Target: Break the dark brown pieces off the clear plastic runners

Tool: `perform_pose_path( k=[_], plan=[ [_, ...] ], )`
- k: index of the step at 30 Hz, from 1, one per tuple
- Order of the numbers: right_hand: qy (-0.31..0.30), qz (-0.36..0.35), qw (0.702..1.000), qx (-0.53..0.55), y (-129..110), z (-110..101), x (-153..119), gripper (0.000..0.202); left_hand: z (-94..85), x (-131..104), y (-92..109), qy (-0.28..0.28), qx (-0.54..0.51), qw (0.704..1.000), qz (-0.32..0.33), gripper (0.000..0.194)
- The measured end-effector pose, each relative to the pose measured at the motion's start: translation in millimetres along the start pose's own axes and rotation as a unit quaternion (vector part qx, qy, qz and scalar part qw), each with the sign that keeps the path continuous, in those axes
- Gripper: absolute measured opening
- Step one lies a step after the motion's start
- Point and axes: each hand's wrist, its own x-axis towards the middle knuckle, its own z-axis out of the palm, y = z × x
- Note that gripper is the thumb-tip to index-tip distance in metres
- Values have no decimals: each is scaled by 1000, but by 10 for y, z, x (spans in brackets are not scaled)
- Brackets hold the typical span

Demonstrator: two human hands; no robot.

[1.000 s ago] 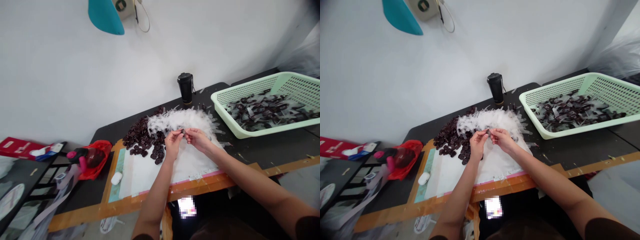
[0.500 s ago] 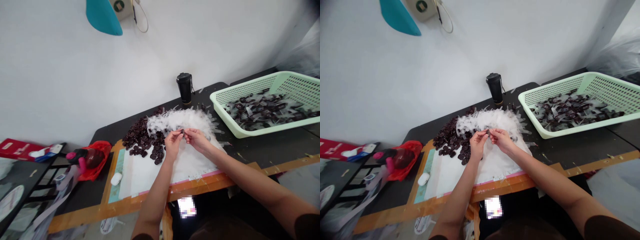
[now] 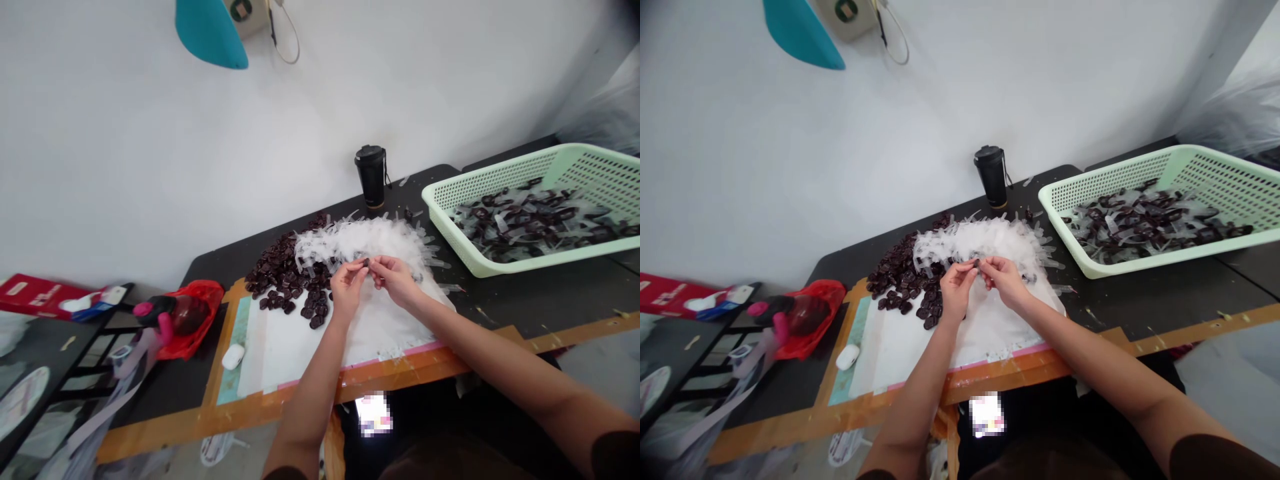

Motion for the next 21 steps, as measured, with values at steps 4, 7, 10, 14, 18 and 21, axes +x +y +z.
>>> perform_pose_path(
  k=[4, 7, 10, 14, 18, 21],
  plan=[
    [-4, 7, 1000, 3, 6, -4, -1, 37, -4, -2, -1, -8, -1, 1000, 0, 15],
    [-19, -8, 999, -26, 4, -5, -4, 38, -24, -1, 17, -9, 11, 1000, 5, 15],
    [-15, -59, 994, -89, -6, -2, -12, 37, -60, 4, 43, -9, 59, 998, 15, 17],
    [2, -124, 971, -205, -13, -9, -16, 32, -94, 25, 57, 6, 107, 994, 18, 19],
    [-14, -169, 955, -243, -15, -53, -8, 25, -93, 44, 80, -4, 93, 996, 6, 15],
    [-67, -196, 935, -290, -42, -102, -2, 29, -78, 40, 108, -3, 117, 993, 21, 10]
  ],
)
